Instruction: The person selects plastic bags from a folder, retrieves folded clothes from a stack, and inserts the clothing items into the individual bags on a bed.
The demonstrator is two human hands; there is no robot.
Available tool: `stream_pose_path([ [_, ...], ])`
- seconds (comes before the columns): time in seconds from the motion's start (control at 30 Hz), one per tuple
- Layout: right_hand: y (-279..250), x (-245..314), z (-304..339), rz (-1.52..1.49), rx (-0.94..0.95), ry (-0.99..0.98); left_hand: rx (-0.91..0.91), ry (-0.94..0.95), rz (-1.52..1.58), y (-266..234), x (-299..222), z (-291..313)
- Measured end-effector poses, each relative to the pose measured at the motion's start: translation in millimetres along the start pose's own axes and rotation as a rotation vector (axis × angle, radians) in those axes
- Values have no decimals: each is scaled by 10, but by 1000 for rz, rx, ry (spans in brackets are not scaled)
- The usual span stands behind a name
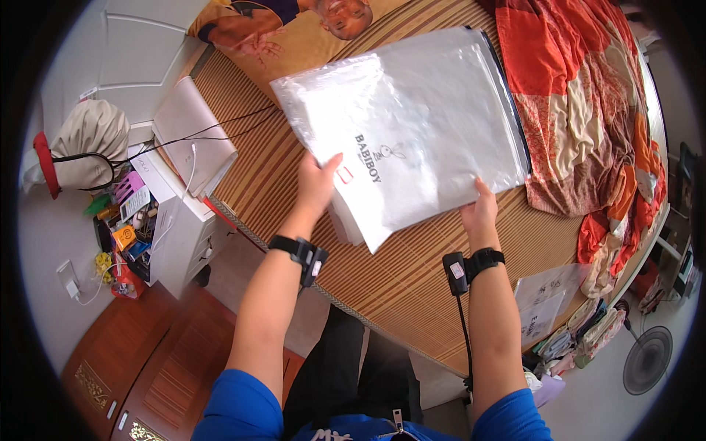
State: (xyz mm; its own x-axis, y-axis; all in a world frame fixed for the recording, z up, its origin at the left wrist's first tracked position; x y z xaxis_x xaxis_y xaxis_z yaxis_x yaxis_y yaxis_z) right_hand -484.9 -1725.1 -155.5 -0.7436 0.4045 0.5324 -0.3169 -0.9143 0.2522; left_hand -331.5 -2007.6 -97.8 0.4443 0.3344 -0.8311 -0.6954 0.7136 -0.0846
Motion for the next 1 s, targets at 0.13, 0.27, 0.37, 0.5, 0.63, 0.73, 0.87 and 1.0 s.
stream_pose_path([
  [0.13,-410,-188,167,-46,-49,36,-47,554,-471,326,-261,425],
  [0.27,-348,-304,203,-155,30,51,-18,594,-404,403,-738,561],
  [0.37,190,-453,220,-215,13,-46,6,498,-68,39,-818,515],
  [0.5,890,-514,342,-38,-47,-65,-201,413,-454,-739,-910,320],
  [0.63,869,-686,642,277,-212,-249,-460,321,-350,-1024,-606,242],
  [0.73,118,-808,885,438,-223,-374,-702,-96,-480,-773,-233,693],
  [0.87,-1119,-612,1429,615,-255,-479,-563,319,-902,-636,527,929],
  [1.0,-2492,-526,1883,789,-629,-649,-131,447,-881,458,887,1495],
])
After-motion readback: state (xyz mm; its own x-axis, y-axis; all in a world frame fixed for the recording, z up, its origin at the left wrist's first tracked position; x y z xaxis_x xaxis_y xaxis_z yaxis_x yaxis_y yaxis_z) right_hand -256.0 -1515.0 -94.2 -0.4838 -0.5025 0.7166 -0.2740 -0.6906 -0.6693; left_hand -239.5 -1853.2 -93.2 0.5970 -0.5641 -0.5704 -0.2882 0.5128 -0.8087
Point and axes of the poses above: each hand's wrist, its own z-axis away from the middle knuckle, its own y-axis out of the palm, x = y × z, the point moved 2 cm from there along -z, towards the middle knuckle, and after that the axes turned 4 degrees about -z, right-handed, at the moved point
